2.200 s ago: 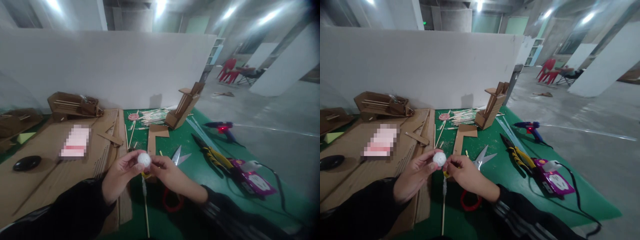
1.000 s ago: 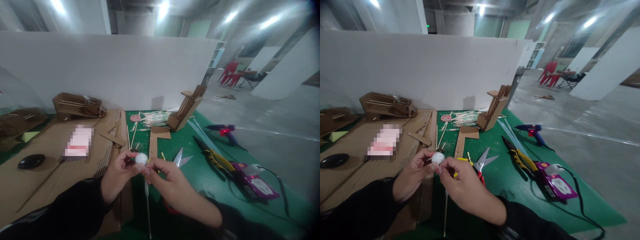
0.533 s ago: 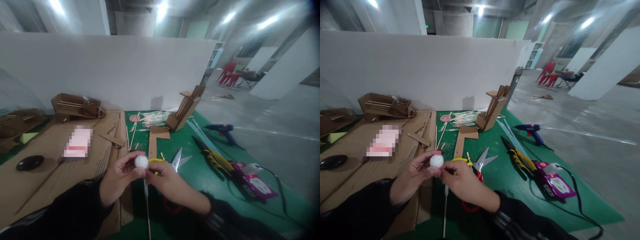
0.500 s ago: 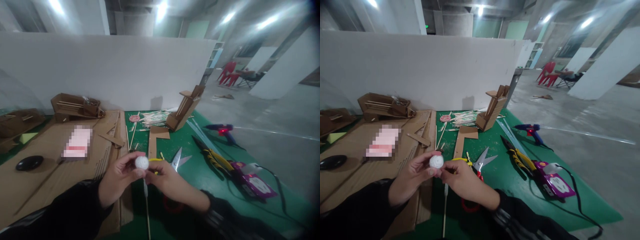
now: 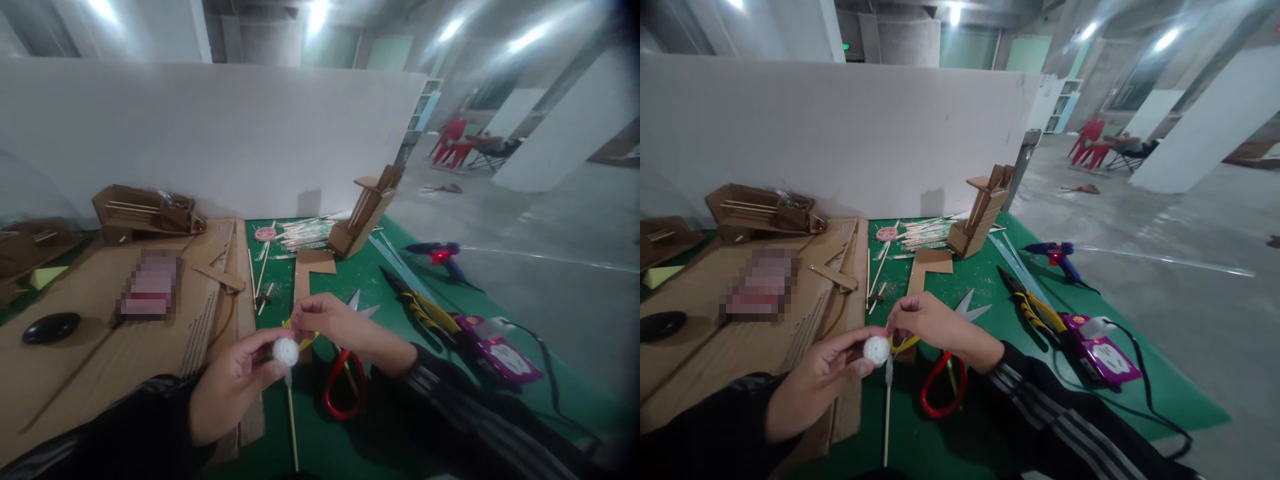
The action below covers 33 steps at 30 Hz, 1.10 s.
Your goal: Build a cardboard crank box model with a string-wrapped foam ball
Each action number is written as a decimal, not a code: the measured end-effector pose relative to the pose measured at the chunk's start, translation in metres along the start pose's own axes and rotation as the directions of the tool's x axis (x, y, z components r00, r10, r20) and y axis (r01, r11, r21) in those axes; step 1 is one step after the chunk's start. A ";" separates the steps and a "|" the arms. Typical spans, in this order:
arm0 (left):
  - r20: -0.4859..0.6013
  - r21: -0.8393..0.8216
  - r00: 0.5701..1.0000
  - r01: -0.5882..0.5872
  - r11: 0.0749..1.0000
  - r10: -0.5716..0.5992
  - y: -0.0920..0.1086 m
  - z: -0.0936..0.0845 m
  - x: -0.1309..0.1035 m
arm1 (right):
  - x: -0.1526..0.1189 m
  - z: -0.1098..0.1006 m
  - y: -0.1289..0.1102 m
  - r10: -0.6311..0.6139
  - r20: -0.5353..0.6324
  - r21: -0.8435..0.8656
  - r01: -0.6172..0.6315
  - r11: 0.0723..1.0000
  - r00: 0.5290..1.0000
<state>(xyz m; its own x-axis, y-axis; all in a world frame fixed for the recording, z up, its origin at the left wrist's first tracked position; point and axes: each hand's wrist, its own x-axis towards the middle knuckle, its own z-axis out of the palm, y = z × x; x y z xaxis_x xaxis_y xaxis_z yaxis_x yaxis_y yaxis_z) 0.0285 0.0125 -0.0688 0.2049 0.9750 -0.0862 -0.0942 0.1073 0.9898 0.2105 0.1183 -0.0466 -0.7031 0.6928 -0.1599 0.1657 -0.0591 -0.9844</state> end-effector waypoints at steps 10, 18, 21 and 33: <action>-0.175 -0.013 0.984 -0.023 1.000 0.020 -0.004 -0.005 0.013 | -0.026 0.036 -0.021 -0.103 -0.159 -0.132 0.082 0.988 0.982; -0.192 -0.434 0.980 -0.030 0.900 -0.059 0.000 -0.008 0.013 | -0.034 0.064 -0.007 -0.255 -0.143 -0.252 0.214 0.944 0.956; -0.172 -0.464 0.982 -0.012 0.886 -0.077 0.001 -0.011 0.012 | -0.031 0.062 -0.002 -0.245 -0.155 -0.203 0.212 0.956 0.957; -0.108 -0.410 0.992 0.013 0.912 -0.063 0.001 -0.010 0.007 | -0.021 0.049 0.014 -0.075 -0.131 -0.063 0.068 0.996 0.988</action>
<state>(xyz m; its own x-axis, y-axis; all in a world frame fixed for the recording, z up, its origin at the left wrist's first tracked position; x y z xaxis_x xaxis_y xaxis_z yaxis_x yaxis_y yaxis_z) 0.0197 0.0212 -0.0693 0.1043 0.9816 -0.1601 -0.4827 0.1907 0.8548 0.1934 0.0675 -0.0603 -0.6168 0.7836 -0.0742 0.1613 0.0335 -0.9863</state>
